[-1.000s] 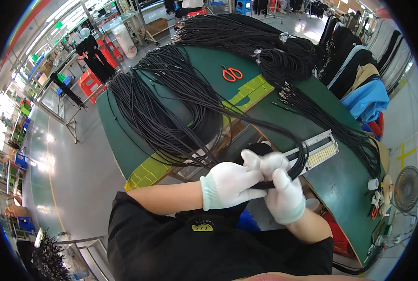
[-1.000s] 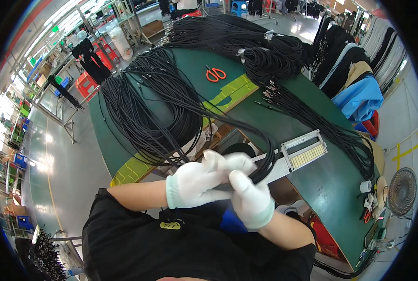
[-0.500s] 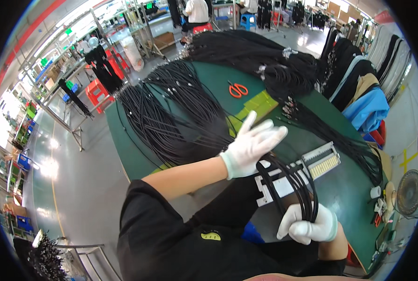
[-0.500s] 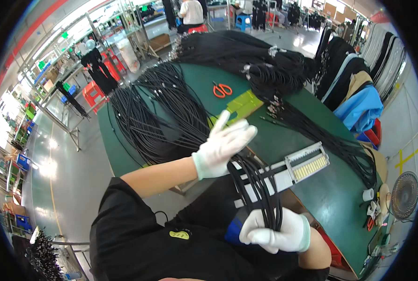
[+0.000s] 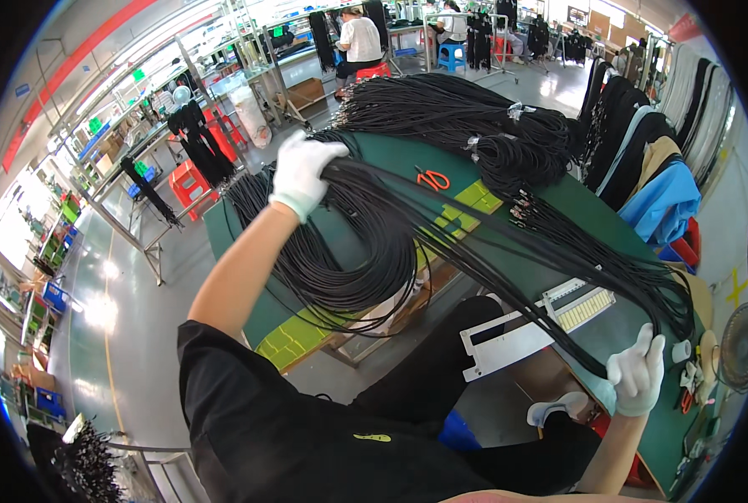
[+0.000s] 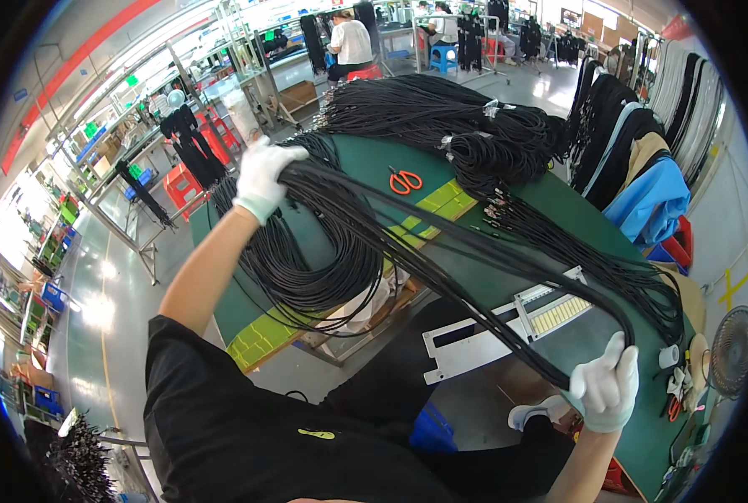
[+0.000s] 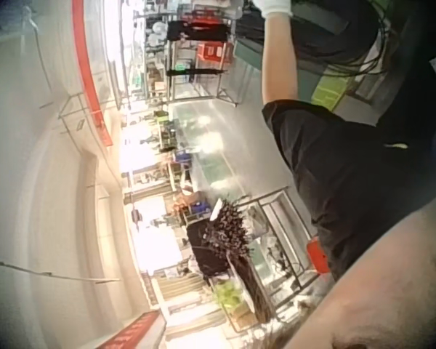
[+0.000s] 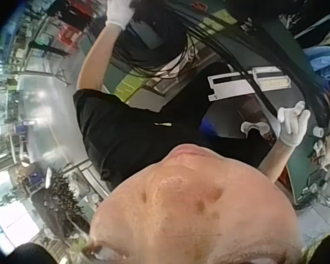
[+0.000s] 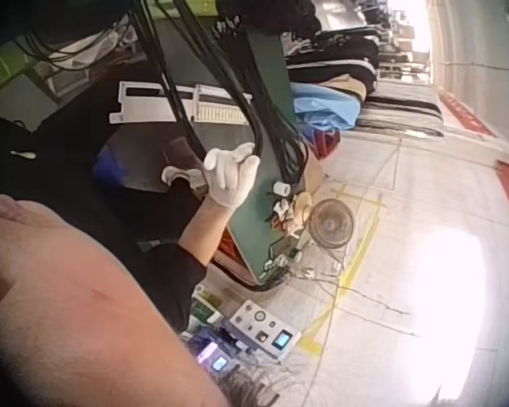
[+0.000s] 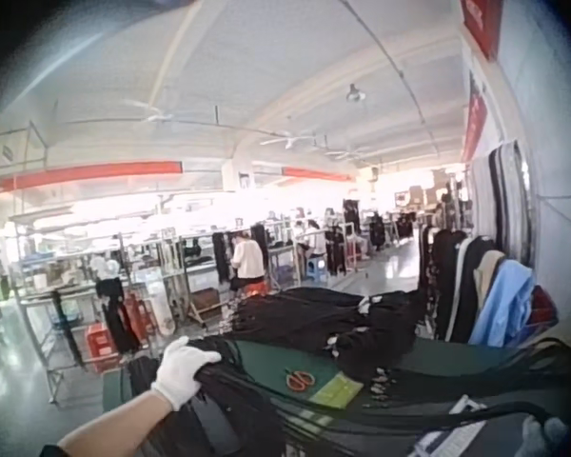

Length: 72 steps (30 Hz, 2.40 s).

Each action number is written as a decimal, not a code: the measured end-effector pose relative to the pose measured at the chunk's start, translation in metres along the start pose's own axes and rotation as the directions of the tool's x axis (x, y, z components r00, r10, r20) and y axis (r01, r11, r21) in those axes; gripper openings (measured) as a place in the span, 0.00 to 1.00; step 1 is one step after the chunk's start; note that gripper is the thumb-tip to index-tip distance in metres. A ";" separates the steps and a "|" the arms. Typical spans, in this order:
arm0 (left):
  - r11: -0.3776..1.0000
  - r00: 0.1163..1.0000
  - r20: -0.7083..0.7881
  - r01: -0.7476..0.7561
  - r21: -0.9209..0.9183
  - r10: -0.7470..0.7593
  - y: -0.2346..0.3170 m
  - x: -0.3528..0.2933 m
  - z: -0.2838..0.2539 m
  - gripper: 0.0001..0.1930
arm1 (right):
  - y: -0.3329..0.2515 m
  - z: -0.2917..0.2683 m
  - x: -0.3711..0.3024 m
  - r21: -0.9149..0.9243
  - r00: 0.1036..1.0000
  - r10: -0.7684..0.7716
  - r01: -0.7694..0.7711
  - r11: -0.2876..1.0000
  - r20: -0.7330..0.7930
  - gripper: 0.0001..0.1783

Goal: The person removes cables from a metal fixture, picks up a bundle of cables, and inserts their connectors into the slots of the fixture by hand. Then, the person takes off and replaces their gloves.

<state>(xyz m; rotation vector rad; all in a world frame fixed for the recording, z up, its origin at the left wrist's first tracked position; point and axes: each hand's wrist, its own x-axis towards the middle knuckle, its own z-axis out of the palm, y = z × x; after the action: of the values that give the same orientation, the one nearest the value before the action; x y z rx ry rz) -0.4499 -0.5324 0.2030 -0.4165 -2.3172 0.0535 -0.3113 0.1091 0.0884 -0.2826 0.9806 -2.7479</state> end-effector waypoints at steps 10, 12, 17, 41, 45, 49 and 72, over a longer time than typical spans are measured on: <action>0.984 0.955 0.253 -0.172 0.050 0.155 -0.028 0.027 -0.002 0.32 | -0.014 0.007 -0.020 -0.027 0.969 0.004 -0.011 1.000 -0.249 0.22; 0.983 0.942 0.281 -0.172 -0.071 0.185 -0.010 0.029 0.016 0.28 | -0.020 0.003 -0.033 -0.318 0.850 -0.190 0.028 0.948 -0.491 0.18; 0.903 0.851 0.317 -0.353 -0.244 0.418 0.130 0.064 0.061 0.17 | -0.090 -0.084 -0.109 -0.659 0.607 -0.501 -0.051 0.751 -0.617 0.21; 0.727 0.868 0.356 -0.009 -0.687 0.348 0.345 -0.022 0.170 0.27 | -0.001 -0.119 0.072 -0.867 0.843 -0.528 -0.338 -0.366 -0.105 0.35; 0.736 0.819 0.460 0.069 -0.674 0.344 0.355 -0.032 0.146 0.26 | 0.012 -0.093 0.097 -0.896 0.922 -0.357 -0.277 -0.346 -0.148 0.39; 0.672 0.799 0.523 0.214 -0.709 0.297 0.362 -0.056 0.134 0.32 | 0.018 -0.058 0.088 -0.731 0.966 -0.140 -0.257 -0.632 -0.218 0.49; 0.397 0.960 0.237 0.162 -0.904 0.148 0.377 -0.008 0.191 0.10 | 0.037 -0.071 0.067 -0.753 0.952 -0.302 -0.165 -0.636 0.047 0.11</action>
<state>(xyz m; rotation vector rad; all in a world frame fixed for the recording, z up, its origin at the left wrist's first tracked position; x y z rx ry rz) -0.4731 -0.1614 0.0009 -1.0007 -2.4115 -1.3630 -0.3887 0.1060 0.0186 -0.1433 3.4535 -0.3535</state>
